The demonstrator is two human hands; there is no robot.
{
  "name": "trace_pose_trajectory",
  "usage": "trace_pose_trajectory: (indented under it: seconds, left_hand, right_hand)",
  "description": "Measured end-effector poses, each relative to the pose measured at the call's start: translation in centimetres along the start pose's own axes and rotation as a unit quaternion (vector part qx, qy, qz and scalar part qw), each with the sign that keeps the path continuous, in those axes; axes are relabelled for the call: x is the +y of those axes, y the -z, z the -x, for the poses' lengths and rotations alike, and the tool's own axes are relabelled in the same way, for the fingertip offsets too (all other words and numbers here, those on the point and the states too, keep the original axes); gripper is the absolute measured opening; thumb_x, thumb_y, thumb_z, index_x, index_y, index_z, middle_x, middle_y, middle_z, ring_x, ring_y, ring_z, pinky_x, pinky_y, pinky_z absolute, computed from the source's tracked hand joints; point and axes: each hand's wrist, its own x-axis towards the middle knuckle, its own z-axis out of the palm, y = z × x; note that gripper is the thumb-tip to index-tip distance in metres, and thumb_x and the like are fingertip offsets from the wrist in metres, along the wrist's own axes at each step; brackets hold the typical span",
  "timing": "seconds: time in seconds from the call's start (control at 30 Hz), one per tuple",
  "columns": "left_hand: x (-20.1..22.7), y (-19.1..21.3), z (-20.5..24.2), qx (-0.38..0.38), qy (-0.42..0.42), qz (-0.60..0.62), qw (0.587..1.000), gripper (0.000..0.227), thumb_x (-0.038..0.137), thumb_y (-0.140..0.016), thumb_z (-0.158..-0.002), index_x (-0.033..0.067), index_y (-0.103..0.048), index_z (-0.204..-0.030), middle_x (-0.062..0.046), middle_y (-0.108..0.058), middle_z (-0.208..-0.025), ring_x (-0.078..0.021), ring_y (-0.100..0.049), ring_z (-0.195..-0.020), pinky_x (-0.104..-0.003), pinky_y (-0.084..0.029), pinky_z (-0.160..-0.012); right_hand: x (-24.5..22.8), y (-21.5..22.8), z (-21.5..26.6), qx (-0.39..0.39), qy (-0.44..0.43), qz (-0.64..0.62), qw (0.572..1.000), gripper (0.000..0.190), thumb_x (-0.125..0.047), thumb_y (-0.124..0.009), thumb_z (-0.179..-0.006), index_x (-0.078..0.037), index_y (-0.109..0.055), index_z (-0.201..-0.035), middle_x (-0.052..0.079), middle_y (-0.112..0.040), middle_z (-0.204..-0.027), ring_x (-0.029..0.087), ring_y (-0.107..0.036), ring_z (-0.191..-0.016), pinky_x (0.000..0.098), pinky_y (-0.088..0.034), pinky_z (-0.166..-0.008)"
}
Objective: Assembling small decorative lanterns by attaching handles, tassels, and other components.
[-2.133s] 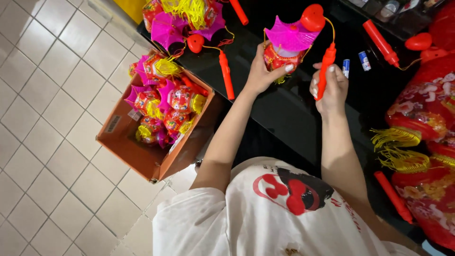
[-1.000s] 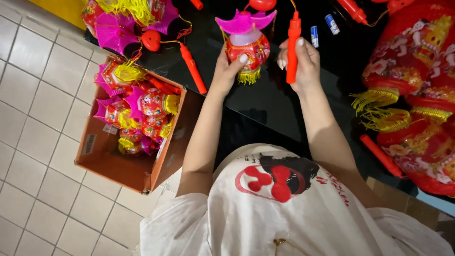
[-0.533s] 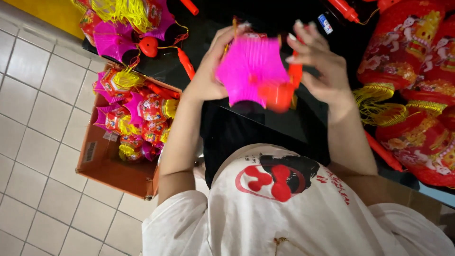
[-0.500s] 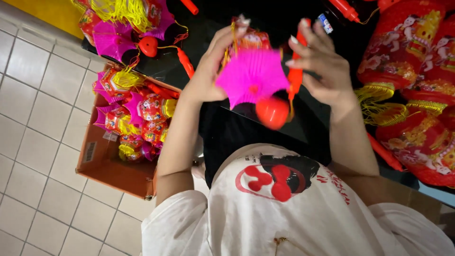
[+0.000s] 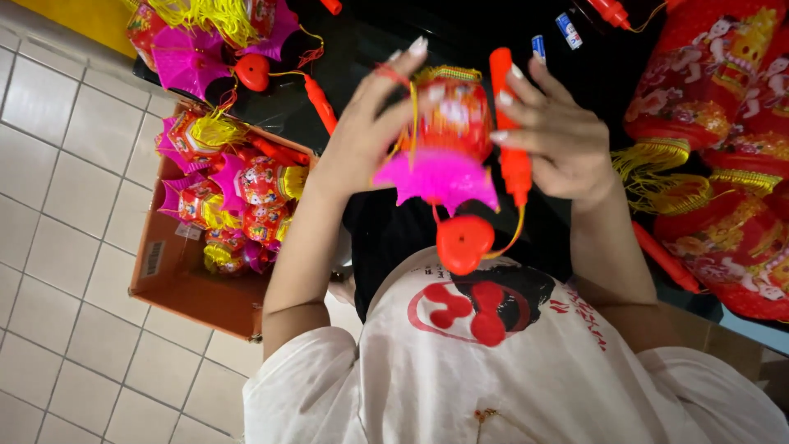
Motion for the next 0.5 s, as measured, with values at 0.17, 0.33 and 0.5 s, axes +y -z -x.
trace_pose_trajectory:
  seconds: [0.17,0.33,0.5]
  left_hand:
    - [-4.5,-3.3,1.6,0.012,0.097,0.298,0.950,0.118,0.051,-0.090,-0.070,0.0157,-0.024,-0.160,-0.012,-0.030,-0.154,-0.0327,-0.034,-0.151,-0.060,-0.034,-0.134]
    - [-8.1,-10.6,3.5,0.020,0.126,0.643,0.755,0.068,0.011,-0.082,-0.082,0.0070,-0.052,-0.143,-0.012,-0.064,-0.136,-0.0332,-0.062,-0.129,-0.052,-0.049,-0.120]
    - [-8.9,-14.3,3.4,0.105,0.128,0.830,0.533,0.069,0.039,-0.073,-0.102,0.0016,-0.044,-0.152,-0.018,-0.055,-0.150,-0.0329,-0.054,-0.142,-0.051,-0.046,-0.122]
  right_hand:
    - [2.3,-1.0,-0.3,0.081,-0.073,-0.228,0.968,0.032,-0.004,-0.062,-0.106,0.000,-0.056,-0.137,0.021,-0.048,-0.154,0.036,-0.049,-0.149,0.0554,-0.028,-0.141]
    - [4.4,-4.0,0.6,0.137,-0.158,-0.499,0.841,0.033,-0.019,-0.058,-0.111,-0.007,-0.057,-0.143,0.019,-0.049,-0.157,0.038,-0.041,-0.157,0.0618,-0.032,-0.138]
    - [6.4,-7.4,2.8,0.280,-0.285,-0.668,0.628,0.040,-0.035,-0.061,-0.107,-0.007,-0.067,-0.135,0.022,-0.046,-0.164,0.026,-0.057,-0.142,0.0292,-0.055,-0.105]
